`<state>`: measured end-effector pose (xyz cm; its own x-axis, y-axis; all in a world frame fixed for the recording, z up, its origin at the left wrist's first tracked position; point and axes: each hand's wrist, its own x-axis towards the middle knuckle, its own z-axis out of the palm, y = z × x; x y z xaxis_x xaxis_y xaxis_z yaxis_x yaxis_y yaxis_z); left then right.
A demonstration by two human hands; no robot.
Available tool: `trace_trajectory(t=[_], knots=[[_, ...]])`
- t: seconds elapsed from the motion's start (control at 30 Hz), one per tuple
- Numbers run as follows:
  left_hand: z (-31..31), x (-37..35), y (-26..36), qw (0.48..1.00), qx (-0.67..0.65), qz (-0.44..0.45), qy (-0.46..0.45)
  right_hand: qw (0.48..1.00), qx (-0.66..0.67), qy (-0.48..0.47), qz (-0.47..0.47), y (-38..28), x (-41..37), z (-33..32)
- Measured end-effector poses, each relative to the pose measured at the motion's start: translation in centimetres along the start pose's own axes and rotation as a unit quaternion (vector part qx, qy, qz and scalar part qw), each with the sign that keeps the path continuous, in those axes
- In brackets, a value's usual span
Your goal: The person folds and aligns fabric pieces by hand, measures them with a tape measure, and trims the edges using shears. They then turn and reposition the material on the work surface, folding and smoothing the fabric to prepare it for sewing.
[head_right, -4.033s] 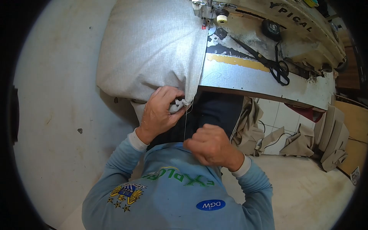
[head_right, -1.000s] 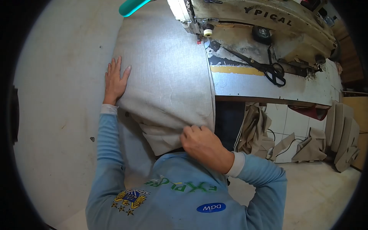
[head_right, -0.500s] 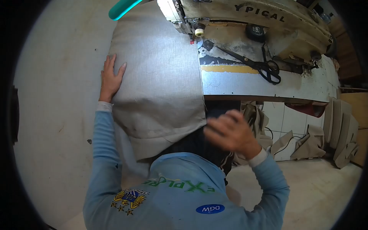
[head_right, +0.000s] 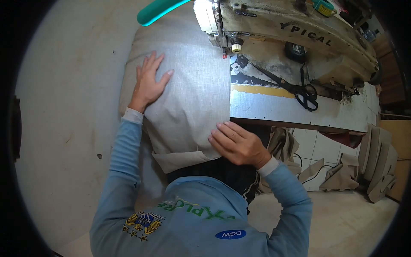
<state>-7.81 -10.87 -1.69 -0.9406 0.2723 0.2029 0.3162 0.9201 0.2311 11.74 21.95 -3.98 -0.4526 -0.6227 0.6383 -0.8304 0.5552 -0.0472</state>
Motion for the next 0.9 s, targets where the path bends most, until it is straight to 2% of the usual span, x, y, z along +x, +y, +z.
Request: trace_trajectory(t=[0.2,0.33,0.53,0.63,0.9], knots=[[1.5,-0.5,8.4,0.965,-0.145,0.201,-0.087,0.996,0.011,0.016,0.085,-2.9,-0.2,0.0],[0.7,0.0,9.4,0.95,-0.213,0.188,-0.13,0.991,0.005,0.012,0.13,-3.7,-0.7,0.0],[1.1,-0.4,9.9,0.944,-0.169,0.274,-0.072,0.984,0.0,0.034,0.177,-5.0,-0.7,0.8],[0.9,-1.0,10.1,0.933,-0.151,0.307,-0.11,0.98,0.001,0.032,0.196,-5.9,-0.3,0.5],[1.2,-0.4,9.6,0.924,-0.116,0.348,-0.106,0.977,-0.006,0.011,0.215,-6.1,-0.4,0.1]])
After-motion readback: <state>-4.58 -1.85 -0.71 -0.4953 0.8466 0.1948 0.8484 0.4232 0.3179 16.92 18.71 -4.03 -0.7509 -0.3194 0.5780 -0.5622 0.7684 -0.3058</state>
